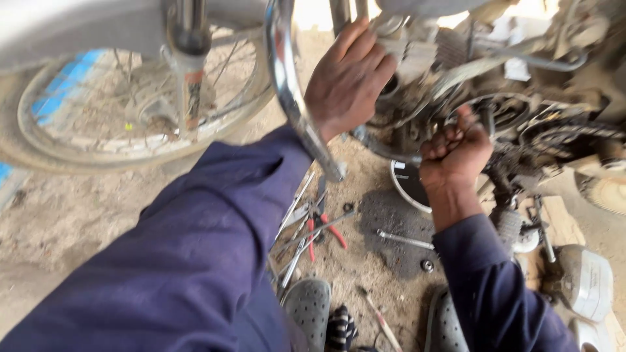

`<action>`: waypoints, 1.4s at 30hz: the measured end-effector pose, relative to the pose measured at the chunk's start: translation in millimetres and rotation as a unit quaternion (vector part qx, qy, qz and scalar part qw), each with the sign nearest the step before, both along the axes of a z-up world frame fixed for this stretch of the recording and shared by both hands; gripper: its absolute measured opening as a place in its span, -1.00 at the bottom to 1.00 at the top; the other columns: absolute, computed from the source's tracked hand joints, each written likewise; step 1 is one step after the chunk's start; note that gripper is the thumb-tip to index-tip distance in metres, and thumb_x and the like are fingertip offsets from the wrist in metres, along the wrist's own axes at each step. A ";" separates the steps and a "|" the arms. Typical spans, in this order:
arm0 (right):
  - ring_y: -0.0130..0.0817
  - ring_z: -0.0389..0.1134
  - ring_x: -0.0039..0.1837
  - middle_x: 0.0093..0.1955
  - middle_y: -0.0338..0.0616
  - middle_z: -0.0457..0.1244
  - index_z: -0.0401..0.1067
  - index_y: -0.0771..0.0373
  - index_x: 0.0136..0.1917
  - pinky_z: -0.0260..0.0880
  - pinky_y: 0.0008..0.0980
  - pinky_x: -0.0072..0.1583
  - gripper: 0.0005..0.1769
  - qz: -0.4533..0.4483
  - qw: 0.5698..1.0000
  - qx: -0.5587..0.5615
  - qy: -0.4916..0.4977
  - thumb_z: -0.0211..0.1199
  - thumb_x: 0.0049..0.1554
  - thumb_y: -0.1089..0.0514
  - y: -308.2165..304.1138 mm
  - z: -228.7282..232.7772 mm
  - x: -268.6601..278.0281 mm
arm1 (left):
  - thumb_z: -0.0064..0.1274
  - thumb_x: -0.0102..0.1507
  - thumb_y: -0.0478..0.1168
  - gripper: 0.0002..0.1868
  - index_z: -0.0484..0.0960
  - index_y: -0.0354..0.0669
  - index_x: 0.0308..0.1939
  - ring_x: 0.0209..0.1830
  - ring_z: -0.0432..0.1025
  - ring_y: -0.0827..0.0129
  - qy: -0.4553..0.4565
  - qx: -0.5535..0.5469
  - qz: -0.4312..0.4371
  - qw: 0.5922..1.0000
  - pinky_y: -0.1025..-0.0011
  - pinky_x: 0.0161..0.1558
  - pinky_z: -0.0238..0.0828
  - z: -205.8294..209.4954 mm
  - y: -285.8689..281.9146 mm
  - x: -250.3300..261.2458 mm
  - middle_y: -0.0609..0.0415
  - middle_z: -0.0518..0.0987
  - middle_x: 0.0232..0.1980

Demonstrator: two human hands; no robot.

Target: Repairing and adjusting components inside a motorcycle engine case, including handling a timing chain.

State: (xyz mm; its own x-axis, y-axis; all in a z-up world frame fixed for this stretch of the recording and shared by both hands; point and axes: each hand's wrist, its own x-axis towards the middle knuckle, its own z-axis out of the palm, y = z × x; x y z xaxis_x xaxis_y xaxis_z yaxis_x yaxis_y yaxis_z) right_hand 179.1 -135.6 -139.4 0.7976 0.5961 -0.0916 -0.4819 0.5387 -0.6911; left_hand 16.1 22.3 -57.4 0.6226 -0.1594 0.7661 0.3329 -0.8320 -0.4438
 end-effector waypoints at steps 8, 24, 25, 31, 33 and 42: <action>-0.53 -0.02 -0.52 -0.48 -0.42 0.09 0.30 0.06 -0.17 -0.07 -0.45 -0.41 -0.86 0.017 0.993 0.050 0.104 0.08 0.26 0.13 7.1 -2.5 7.2 | -0.04 0.34 -0.35 -0.88 0.58 -0.05 -0.16 0.19 0.40 0.27 0.022 -0.048 0.024 0.998 0.24 0.57 -0.13 -1.1 -1.8 2.7 0.13 0.59 -0.11; -0.56 -0.03 -0.55 -0.53 -0.44 0.04 0.22 0.04 -0.34 -0.04 -0.48 -0.45 -0.67 -0.021 0.990 0.050 0.128 0.08 0.27 0.14 25.6 -6.5 34.6 | -0.04 0.42 -0.27 -0.92 0.55 0.01 -0.14 0.21 0.39 0.32 0.002 -0.022 0.043 0.999 0.25 0.61 -0.21 1.2 -4.3 2.5 0.16 0.54 -0.17; -0.56 -0.02 -0.55 -0.52 -0.44 0.05 0.22 0.04 -0.35 -0.03 -0.47 -0.45 -0.68 -0.025 0.991 0.051 0.125 0.08 0.27 0.16 26.0 -9.5 34.8 | -0.04 0.41 -0.28 -0.92 0.56 0.00 -0.14 0.21 0.39 0.32 0.003 -0.021 0.040 0.999 0.26 0.61 -0.22 0.3 -3.7 2.4 0.16 0.55 -0.16; -0.53 0.00 -0.55 -0.53 -0.42 0.06 0.21 0.04 -0.36 -0.02 -0.45 -0.45 -0.66 -0.019 0.991 0.052 0.123 0.11 0.26 0.15 30.3 -16.6 39.9 | -0.03 0.37 -0.31 -0.90 0.59 -0.03 -0.16 0.21 0.39 0.28 0.009 -0.022 0.034 0.999 0.23 0.60 -0.22 -5.6 1.0 4.0 0.13 0.56 -0.14; -0.52 0.00 -0.55 -0.54 -0.42 0.06 0.20 0.04 -0.37 -0.01 -0.44 -0.46 -0.64 -0.022 0.990 0.048 0.132 0.12 0.26 0.14 30.0 -15.2 34.3 | -0.02 0.37 -0.31 -0.91 0.60 -0.05 -0.17 0.20 0.39 0.26 0.012 -0.021 0.033 0.999 0.22 0.60 -0.21 -6.3 2.5 3.9 0.12 0.56 -0.15; -0.56 0.02 -0.53 -0.52 -0.44 0.08 0.34 0.04 -0.28 -0.02 -0.47 -0.44 -0.62 -0.011 0.993 0.044 0.111 0.12 0.35 -0.07 29.9 -21.3 35.3 | -0.05 0.36 -0.31 -0.87 0.60 -0.19 -0.09 0.28 0.33 0.18 -0.005 -0.005 0.004 1.000 0.17 0.61 -0.24 -16.9 10.2 4.4 0.03 0.57 0.00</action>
State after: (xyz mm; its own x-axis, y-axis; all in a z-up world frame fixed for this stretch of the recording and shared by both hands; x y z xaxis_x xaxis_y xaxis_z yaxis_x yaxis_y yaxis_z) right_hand 214.4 -105.7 -160.7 0.7762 0.5926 -0.2153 -0.6051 0.6042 -0.5185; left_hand 20.5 32.4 -74.3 0.6158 -0.1467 0.7741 0.3435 -0.8342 -0.4313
